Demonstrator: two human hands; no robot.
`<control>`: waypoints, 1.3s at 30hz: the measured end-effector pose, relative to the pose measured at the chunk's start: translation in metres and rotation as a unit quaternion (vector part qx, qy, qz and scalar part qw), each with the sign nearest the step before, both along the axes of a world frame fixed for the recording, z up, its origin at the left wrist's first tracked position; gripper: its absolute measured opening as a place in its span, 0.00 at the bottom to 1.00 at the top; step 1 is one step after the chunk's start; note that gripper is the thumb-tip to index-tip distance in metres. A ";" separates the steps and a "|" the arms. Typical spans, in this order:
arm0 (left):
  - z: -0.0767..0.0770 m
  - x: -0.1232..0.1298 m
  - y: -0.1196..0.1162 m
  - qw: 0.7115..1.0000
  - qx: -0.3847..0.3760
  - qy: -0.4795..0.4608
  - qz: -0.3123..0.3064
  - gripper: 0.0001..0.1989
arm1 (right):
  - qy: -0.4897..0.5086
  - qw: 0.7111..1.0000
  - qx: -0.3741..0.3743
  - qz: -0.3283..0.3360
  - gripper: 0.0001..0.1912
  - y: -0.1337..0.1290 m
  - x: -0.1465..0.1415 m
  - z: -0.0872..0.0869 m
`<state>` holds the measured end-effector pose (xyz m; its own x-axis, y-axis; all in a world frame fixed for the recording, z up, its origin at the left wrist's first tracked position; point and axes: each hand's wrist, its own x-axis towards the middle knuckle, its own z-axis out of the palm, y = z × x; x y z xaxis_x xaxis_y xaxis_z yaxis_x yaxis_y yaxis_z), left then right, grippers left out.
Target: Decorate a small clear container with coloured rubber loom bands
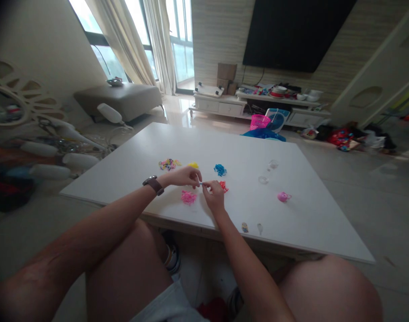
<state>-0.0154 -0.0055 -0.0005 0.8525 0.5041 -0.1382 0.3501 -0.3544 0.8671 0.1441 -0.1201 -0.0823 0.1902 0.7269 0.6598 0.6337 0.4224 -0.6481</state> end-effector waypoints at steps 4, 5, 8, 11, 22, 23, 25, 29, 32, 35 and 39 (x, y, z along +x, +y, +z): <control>0.010 -0.017 0.018 0.997 -0.005 -0.033 0.074 0.14 | -0.031 0.998 -0.005 -0.045 0.05 0.014 0.025 0.006; 0.012 -0.026 0.025 0.992 -0.001 -0.047 0.117 0.14 | -0.021 0.997 -0.010 -0.072 0.04 0.021 0.036 0.008; 0.014 -0.056 0.052 0.950 0.018 -0.078 0.303 0.10 | -0.010 0.990 -0.064 -0.125 0.03 0.046 0.071 0.013; 0.008 -0.087 0.075 0.865 0.009 -0.124 0.486 0.08 | -0.020 0.984 -0.112 -0.134 0.03 0.072 0.097 0.014; -0.032 -0.127 0.084 0.875 0.084 0.121 0.461 0.11 | -0.004 0.977 -0.162 -0.137 0.04 0.085 0.095 0.004; -0.032 -0.127 0.083 0.882 0.085 0.130 0.445 0.10 | -0.010 0.981 -0.141 -0.136 0.04 0.079 0.093 0.005; -0.031 -0.125 0.082 0.895 0.082 0.133 0.418 0.09 | -0.026 0.987 -0.098 -0.126 0.05 0.063 0.088 0.007; -0.032 -0.120 0.084 0.911 0.077 0.135 0.382 0.08 | -0.060 0.990 -0.051 -0.120 0.08 0.026 0.071 0.005; -0.034 -0.117 0.086 0.914 0.077 0.130 0.378 0.08 | -0.088 0.990 -0.013 -0.114 0.09 0.004 0.056 -0.003; -0.032 -0.116 0.086 0.915 0.077 0.117 0.378 0.06 | -0.110 0.989 -0.011 -0.101 0.09 -0.007 0.046 -0.009; -0.027 -0.119 0.085 0.912 0.067 0.085 0.396 0.07 | -0.100 0.990 -0.017 -0.103 0.09 -0.009 0.044 -0.009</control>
